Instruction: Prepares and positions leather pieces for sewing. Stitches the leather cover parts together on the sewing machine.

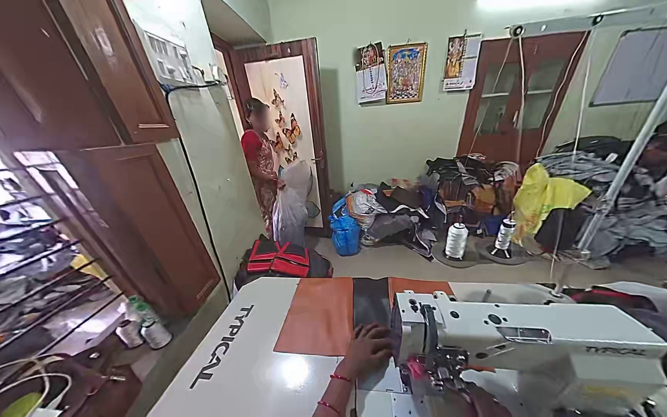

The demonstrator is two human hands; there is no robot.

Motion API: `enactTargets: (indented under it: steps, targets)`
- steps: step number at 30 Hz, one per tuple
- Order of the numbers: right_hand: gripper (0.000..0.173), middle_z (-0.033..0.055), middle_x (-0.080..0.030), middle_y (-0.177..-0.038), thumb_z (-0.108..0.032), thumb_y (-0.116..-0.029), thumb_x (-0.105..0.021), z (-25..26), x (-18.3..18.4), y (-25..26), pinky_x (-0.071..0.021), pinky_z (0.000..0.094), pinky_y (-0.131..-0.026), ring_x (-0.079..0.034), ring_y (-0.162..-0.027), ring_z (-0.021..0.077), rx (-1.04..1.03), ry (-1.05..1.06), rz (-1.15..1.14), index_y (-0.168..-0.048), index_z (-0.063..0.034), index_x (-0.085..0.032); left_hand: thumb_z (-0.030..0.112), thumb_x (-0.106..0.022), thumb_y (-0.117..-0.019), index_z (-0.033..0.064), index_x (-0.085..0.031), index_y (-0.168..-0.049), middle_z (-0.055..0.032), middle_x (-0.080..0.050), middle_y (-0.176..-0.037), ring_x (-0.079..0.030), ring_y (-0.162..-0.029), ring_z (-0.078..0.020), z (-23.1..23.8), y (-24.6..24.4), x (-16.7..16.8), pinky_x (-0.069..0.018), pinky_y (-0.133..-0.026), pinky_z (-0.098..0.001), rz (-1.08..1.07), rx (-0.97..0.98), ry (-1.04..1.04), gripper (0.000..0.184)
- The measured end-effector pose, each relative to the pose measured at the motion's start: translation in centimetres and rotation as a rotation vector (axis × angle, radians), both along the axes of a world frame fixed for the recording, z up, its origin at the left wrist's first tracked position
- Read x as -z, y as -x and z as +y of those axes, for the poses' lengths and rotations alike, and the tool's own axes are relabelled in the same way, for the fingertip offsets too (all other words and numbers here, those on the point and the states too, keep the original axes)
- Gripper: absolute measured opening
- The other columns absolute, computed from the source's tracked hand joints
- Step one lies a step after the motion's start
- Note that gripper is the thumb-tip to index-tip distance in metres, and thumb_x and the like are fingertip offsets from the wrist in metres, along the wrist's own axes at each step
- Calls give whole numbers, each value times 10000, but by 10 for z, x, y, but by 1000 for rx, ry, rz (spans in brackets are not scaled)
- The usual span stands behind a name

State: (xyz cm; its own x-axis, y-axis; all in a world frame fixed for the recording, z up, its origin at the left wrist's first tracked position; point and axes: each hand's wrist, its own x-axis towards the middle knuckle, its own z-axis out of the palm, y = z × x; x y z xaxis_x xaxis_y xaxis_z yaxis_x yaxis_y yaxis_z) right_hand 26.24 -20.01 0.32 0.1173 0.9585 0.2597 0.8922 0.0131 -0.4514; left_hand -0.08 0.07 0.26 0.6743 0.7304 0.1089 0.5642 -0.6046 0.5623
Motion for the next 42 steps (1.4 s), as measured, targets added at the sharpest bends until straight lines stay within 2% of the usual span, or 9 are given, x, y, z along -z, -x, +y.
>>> enactTargets:
  steps: [6, 10, 12, 17, 25, 30, 33, 39, 42]
  targets:
    - [417, 252, -542, -1470, -158, -1065, -447, 36, -71, 43, -336, 549, -1165, -480, -1404, 406, -50, 425, -154, -1414, 46, -551, 404, -523, -1020, 232, -720, -1295, 0, -526, -1536, -292, -1536, -265, 17, -3, -5, -71, -1241, -608, 2, 13, 32, 380]
    - [406, 297, -667, -1203, -133, -951, -630, 34, -64, 54, -467, 362, -1060, -636, -1174, 314, -104, -84, 375, -1233, 159, -612, 409, -539, -1011, 253, -719, -1300, 0, -540, -1524, -304, -1530, -265, 28, -3, -4, -84, -1239, -609, -13, 10, 30, 374]
    - [504, 239, -564, -1415, -66, -991, -618, 31, -99, 50, -402, 332, -1129, -544, -1316, 224, -50, 288, 637, -1439, 97, -456, 406, -541, -1007, 240, -719, -1300, -3, -556, -1509, -321, -1523, -263, 30, -5, -5, -95, -1241, -602, -20, 5, 11, 381]
    - [375, 184, -580, -1264, -44, -1034, -513, 86, 6, 10, -478, 272, -945, -564, -1108, 146, -161, 435, 679, -1385, 81, -469, 357, -536, -1023, 211, -744, -1247, 33, -612, -1448, -413, -1473, -213, 21, -9, 1, -178, -1251, -547, -64, -18, -90, 339]
    - [521, 254, -665, -1212, -299, -911, -777, 76, -56, 9, -488, 525, -982, -652, -1090, 363, -267, 592, 260, -1279, 42, -635, 292, -612, -977, 124, -762, -1189, -43, -669, -1367, -469, -1430, -274, 11, -11, -7, -216, -1235, -551, -45, -90, -125, 310]
    - [536, 237, -624, -1301, -195, -920, -753, 70, -44, 14, -489, 465, -1016, -620, -1179, 306, -230, 475, 439, -1370, 29, -566, 239, -578, -1003, 142, -759, -1202, -9, -698, -1323, -519, -1390, -257, 15, -8, -1, -263, -1223, -526, -95, -190, -136, 286]
    - [435, 210, -669, -1279, -277, -961, -677, 59, -38, 16, -454, 498, -1069, -620, -1224, 330, -208, 276, 191, -1279, 19, -659, 273, -507, -1047, 85, -709, -1264, -149, -655, -1341, -516, -1347, -377, 23, -2, 3, -296, -1154, -629, 33, -401, -97, 351]
    - [331, 279, -689, -1146, -159, -998, -629, -34, 6, -35, -578, 608, -716, -708, -951, 485, 271, -98, -126, -1295, -19, -670, 384, -284, -1109, 54, -710, -1239, -161, -694, -1282, -563, -1325, -349, 9, 22, -12, -270, -1167, -635, 260, -555, -16, 554]
    - [297, 261, -710, -1176, -114, -953, -694, -61, 23, -56, -513, 673, -886, -658, -1110, 513, 285, -174, -207, -1240, -47, -733, 394, -276, -1106, -5, -732, -1115, -209, -721, -1170, -627, -1229, -367, -18, 54, -15, -333, -1129, -615, 322, -550, 22, 607]
